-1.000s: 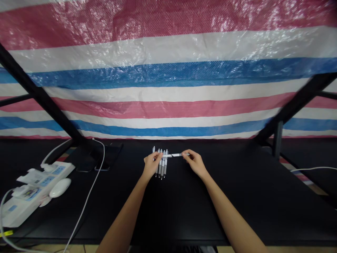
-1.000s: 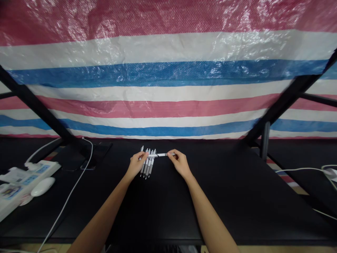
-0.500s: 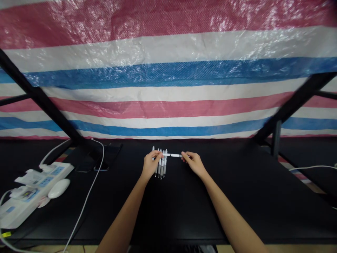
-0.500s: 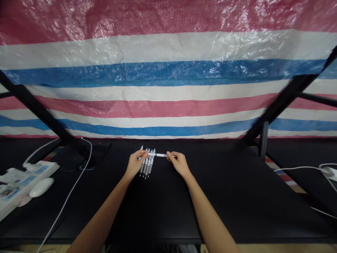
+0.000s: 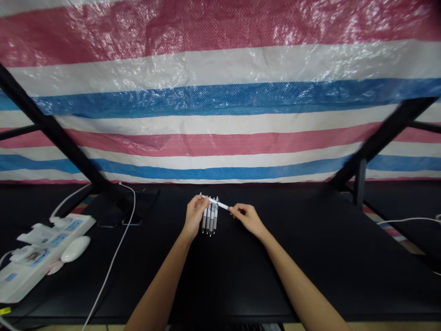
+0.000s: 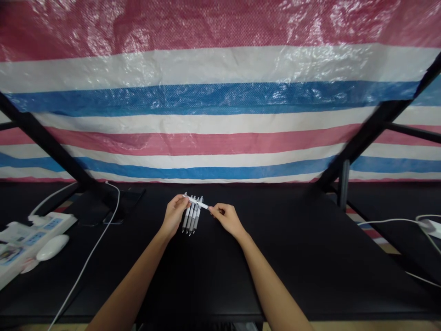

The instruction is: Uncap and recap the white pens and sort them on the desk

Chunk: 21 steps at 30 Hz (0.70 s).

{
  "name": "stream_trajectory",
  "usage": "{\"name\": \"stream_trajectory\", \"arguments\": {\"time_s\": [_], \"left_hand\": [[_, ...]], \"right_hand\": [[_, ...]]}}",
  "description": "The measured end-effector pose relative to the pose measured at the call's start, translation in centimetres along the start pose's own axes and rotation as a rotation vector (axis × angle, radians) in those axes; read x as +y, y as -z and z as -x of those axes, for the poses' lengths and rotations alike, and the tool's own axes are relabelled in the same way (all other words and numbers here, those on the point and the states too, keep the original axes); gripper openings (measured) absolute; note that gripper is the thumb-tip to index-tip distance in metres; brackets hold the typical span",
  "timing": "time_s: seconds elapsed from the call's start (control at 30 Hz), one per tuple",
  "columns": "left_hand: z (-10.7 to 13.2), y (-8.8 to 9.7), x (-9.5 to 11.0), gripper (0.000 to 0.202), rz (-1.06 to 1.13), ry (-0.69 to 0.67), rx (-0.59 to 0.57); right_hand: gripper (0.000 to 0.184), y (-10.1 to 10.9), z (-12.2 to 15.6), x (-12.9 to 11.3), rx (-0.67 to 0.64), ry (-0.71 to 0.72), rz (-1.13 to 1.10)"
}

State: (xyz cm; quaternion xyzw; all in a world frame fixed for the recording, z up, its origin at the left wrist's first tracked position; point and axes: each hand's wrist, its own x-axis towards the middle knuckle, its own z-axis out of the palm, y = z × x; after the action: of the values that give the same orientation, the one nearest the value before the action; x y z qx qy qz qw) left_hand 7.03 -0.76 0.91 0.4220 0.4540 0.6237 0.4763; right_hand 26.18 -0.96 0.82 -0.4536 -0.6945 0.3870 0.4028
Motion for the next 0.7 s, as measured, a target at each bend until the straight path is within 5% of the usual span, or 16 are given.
{"name": "stream_trajectory", "arguments": {"time_s": [0.43,0.57,0.7], "left_hand": [[0.1,-0.6,0.5,0.027,0.290,0.127,-0.055],[-0.3,0.0,1.4,0.016,0.530,0.256,0.048],[-0.4,1.1,2.4,0.025,0.756,0.378,-0.053]], "right_hand": [[0.050,-0.2,0.1,-0.3,-0.051,-0.001,-0.027],[0.053,0.0,-0.4,0.1,0.025,-0.027,-0.157],[0.056,0.5,-0.7,0.4,0.135,-0.074,-0.278]]}}
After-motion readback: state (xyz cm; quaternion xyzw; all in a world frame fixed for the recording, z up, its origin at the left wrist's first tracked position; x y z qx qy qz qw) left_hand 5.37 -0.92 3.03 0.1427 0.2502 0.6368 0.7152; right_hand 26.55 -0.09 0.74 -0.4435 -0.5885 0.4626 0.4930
